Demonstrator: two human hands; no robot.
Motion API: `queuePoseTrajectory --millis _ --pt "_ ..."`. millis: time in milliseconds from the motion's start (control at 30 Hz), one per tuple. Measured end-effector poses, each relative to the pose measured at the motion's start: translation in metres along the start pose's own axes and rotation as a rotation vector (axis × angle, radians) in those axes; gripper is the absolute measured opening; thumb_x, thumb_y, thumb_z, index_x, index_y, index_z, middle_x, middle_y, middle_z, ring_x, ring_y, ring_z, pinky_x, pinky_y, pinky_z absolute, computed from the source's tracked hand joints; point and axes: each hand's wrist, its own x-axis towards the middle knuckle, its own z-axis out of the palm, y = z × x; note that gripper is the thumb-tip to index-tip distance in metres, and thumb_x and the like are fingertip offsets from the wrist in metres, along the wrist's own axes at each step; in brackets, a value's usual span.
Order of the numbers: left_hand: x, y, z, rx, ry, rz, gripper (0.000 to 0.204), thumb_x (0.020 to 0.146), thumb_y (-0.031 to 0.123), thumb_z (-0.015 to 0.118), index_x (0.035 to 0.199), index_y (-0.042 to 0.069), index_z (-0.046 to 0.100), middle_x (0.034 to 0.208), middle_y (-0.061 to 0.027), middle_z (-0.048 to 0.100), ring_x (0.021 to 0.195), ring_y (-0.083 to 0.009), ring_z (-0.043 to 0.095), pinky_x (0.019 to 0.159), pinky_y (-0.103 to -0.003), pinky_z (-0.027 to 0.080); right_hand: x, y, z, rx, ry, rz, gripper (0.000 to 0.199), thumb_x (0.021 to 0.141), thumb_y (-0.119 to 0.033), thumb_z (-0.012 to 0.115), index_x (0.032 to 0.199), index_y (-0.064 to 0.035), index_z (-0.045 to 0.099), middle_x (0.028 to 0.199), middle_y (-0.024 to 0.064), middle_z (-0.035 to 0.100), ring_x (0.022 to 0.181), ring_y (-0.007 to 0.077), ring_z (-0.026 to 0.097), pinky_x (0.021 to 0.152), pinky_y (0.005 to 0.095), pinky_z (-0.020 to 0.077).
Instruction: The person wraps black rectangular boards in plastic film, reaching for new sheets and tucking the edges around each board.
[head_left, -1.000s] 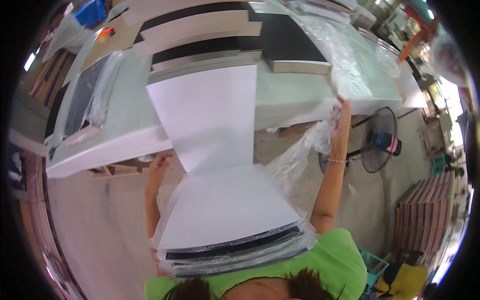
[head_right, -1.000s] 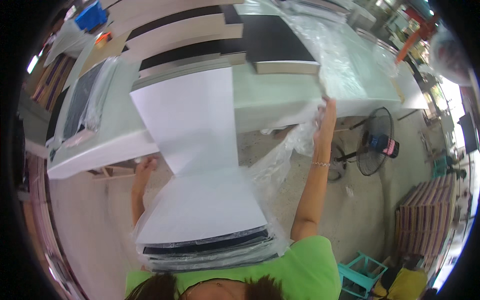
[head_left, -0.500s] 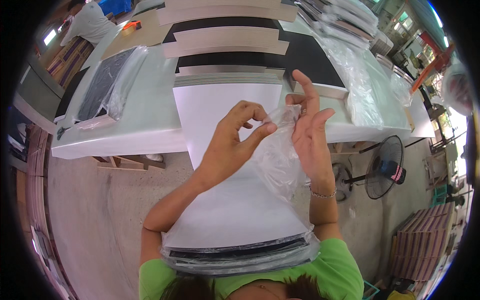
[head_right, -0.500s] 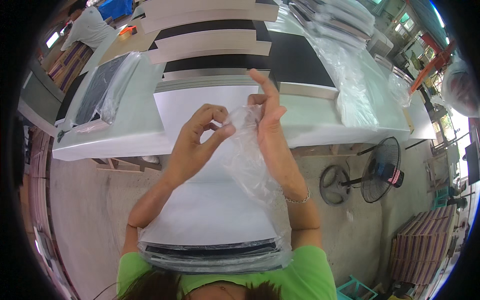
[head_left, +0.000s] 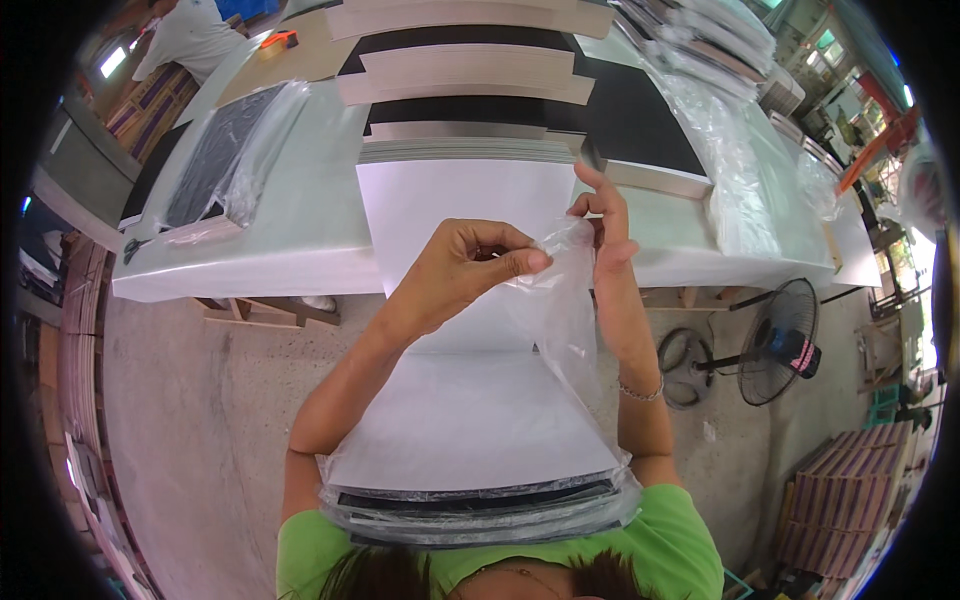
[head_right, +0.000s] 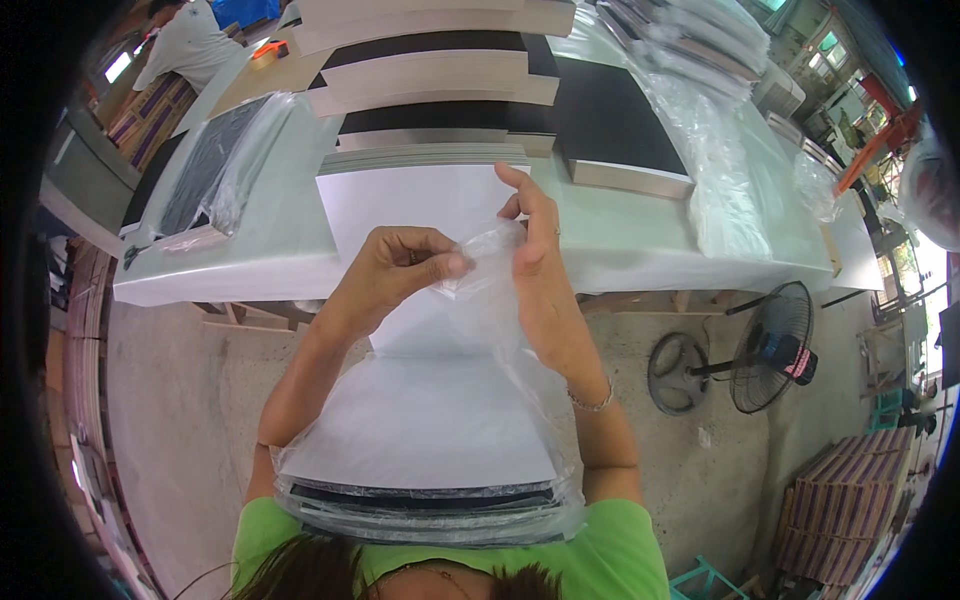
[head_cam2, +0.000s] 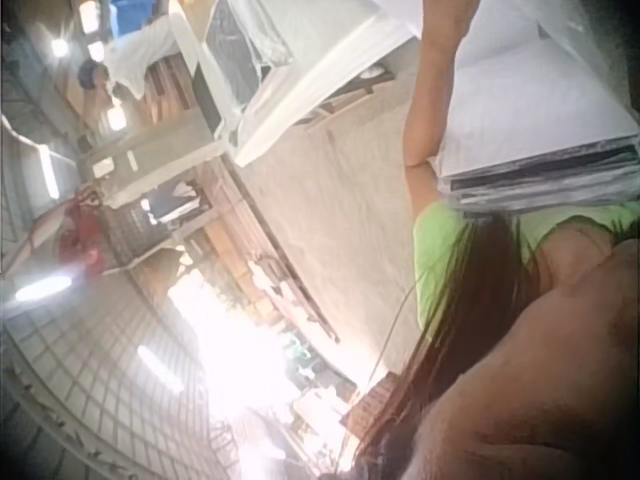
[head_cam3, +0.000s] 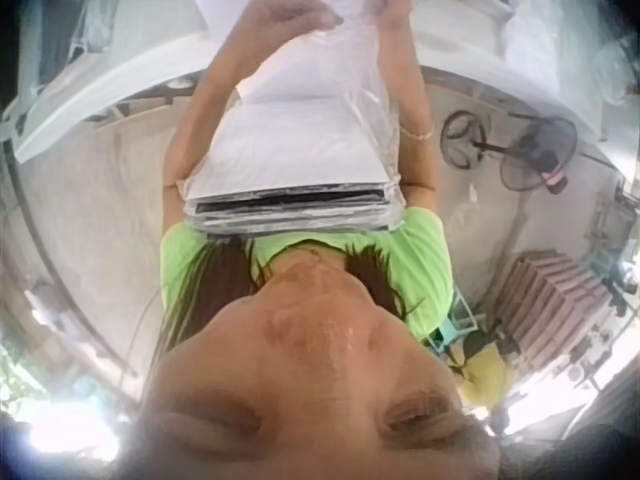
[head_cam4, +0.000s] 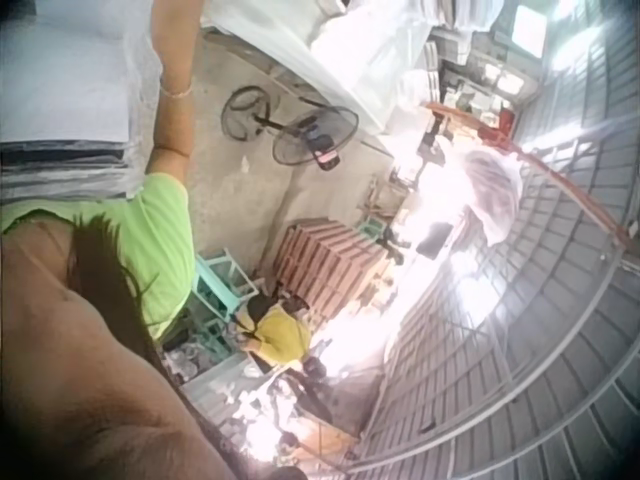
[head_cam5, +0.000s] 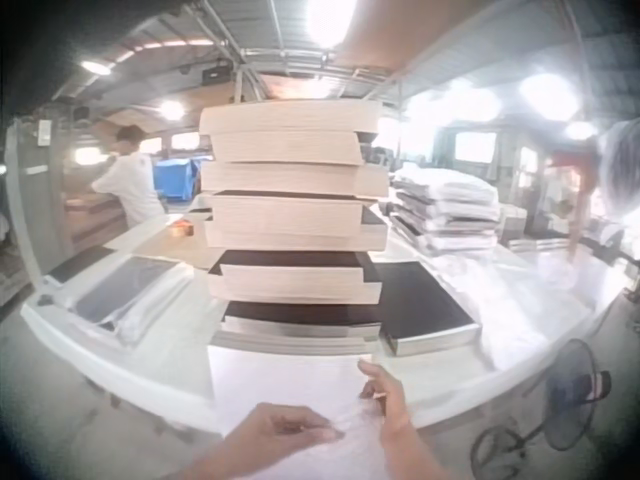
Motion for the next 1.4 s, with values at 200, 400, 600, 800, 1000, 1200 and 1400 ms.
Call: queuePoseTrajectory --millis 200,400,600,800,1000,1200,1400 --pt "-0.005 0.005 0.003 -0.313 -0.017 -0.176 0.023 0.078 0.026 0.071 0.083 0.003 0.067 0.071 -0.0007 0.061 0.063 -0.0067 0.052 0.055 -0.02 0.04 -0.004 0.004 0.0 -0.212 -0.001 -0.191 0.056 0.095 -0.047 0.026 0.128 -0.004 0.04 0.114 0.015 0.041 0.104 0.0262 0.037 0.094 0.0352 0.0293" --pt "-0.007 -0.002 0.002 -0.227 -0.088 -0.105 0.027 0.079 0.029 0.07 0.084 0.004 0.066 0.071 -0.0015 0.06 0.061 -0.0069 0.052 0.051 -0.02 0.039 -0.008 0.0 -0.006 -0.255 0.038 -0.217 0.038 0.094 -0.031 0.039 0.118 -0.003 0.05 0.108 0.0147 0.046 0.1 0.027 0.045 0.088 0.0354 0.0362" --pt "-0.01 -0.008 0.006 -0.378 -0.068 -0.166 0.026 0.076 0.027 0.073 0.083 0.003 0.065 0.07 -0.0012 0.06 0.061 -0.0066 0.053 0.052 -0.019 0.039 -0.011 -0.008 -0.006 -0.289 0.023 -0.231 0.027 0.079 -0.005 0.057 0.106 -0.0064 0.06 0.099 0.0128 0.05 0.091 0.0262 0.051 0.08 0.0353 0.042" --pt "-0.011 -0.005 0.008 -0.344 -0.098 -0.105 0.023 0.073 0.022 0.076 0.081 0.004 0.063 0.069 0.0002 0.058 0.061 -0.0059 0.052 0.054 -0.018 0.039 -0.012 -0.017 -0.006 -0.355 -0.02 -0.29 0.032 0.062 0.005 0.067 0.091 -0.0084 0.065 0.092 0.0066 0.054 0.082 0.0225 0.056 0.085 0.0399 0.043" --pt "-0.012 -0.011 0.005 -0.407 -0.116 -0.079 0.018 0.075 0.017 0.073 0.079 0.007 0.06 0.074 -0.0007 0.057 0.065 -0.0072 0.053 0.055 -0.02 0.041 -0.009 0.005 -0.003 -0.07 -0.02 -0.465 0.018 0.071 -0.001 0.066 0.088 -0.0042 0.059 0.08 0.0041 0.058 0.078 0.0155 0.057 0.091 0.0404 0.0412" --pt "-0.01 -0.019 -0.013 -0.307 0.343 0.085 0.018 0.083 0.02 0.064 0.091 0.006 0.056 0.087 -0.0013 0.055 0.08 -0.0107 0.054 0.067 -0.024 0.044 -0.02 0.014 -0.006 0.381 -0.014 -0.161 0.01 0.088 -0.007 0.054 0.094 -0.0009 0.051 0.074 0.0021 0.054 0.063 0.0049 0.047 0.059 0.0213 0.0407" --pt "-0.022 -0.023 0.011 0.69 -0.03 0.443 0.019 0.085 0.02 0.059 0.096 0.005 0.056 0.095 -0.0048 0.054 0.085 -0.015 0.052 0.073 -0.031 0.042 -0.007 0.012 0.021 0.141 0.029 0.087 0.013 0.087 -0.013 0.057 0.083 -0.0017 0.053 0.064 -0.0032 0.047 0.054 0.0032 0.036 0.048 0.0187 0.0288"
